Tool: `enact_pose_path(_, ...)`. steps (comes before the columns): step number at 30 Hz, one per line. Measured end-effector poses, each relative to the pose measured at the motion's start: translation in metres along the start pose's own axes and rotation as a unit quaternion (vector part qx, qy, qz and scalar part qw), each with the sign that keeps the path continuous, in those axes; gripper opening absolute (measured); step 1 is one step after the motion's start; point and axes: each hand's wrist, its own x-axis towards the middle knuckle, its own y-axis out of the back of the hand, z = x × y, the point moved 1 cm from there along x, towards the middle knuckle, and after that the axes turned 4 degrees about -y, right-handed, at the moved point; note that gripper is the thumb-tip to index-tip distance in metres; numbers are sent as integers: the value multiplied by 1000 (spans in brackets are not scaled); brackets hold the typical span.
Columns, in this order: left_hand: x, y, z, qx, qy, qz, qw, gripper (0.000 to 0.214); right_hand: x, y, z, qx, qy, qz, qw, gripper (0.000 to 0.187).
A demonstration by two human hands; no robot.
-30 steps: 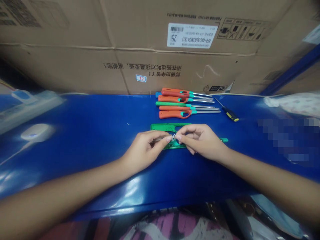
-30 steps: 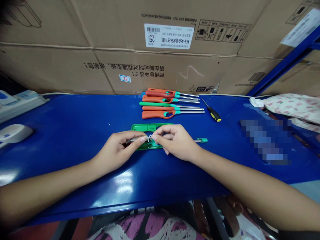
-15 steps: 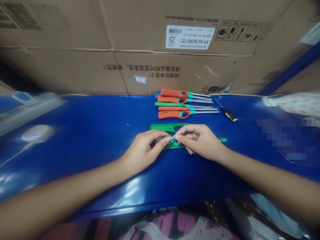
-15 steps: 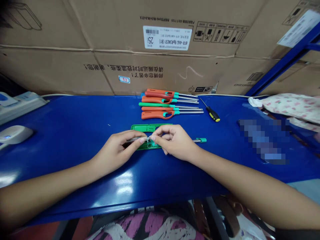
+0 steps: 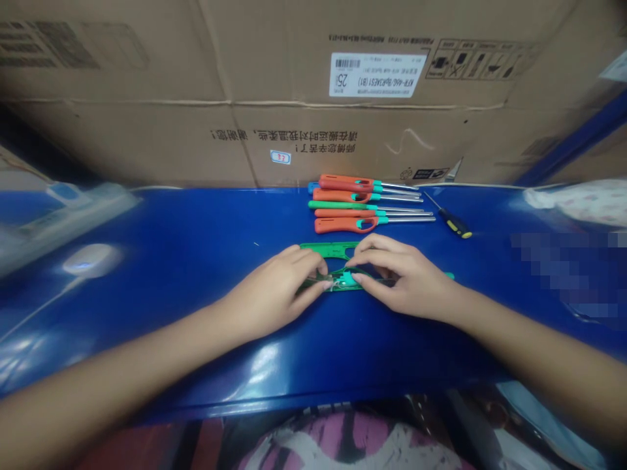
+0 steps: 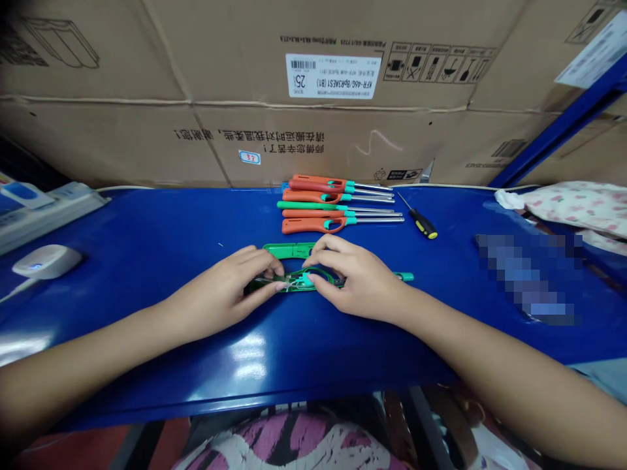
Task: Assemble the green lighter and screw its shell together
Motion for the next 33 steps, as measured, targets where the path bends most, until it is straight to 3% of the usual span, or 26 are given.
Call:
enact_pose_path(9, -2, -2, 1, 90, -22, -4, 996, 24, -1, 8, -1, -139, 30, -99, 985, 21)
enact_pose_path(21, -1, 6, -7, -30, -4, -6, 1000, 13, -1, 7, 1, -69, 14, -115, 991, 7)
enact_pose_path(33, -1, 8, -5, -29, 25, -3, 999, 17, 1, 8, -1, -34, 10, -100, 994, 9)
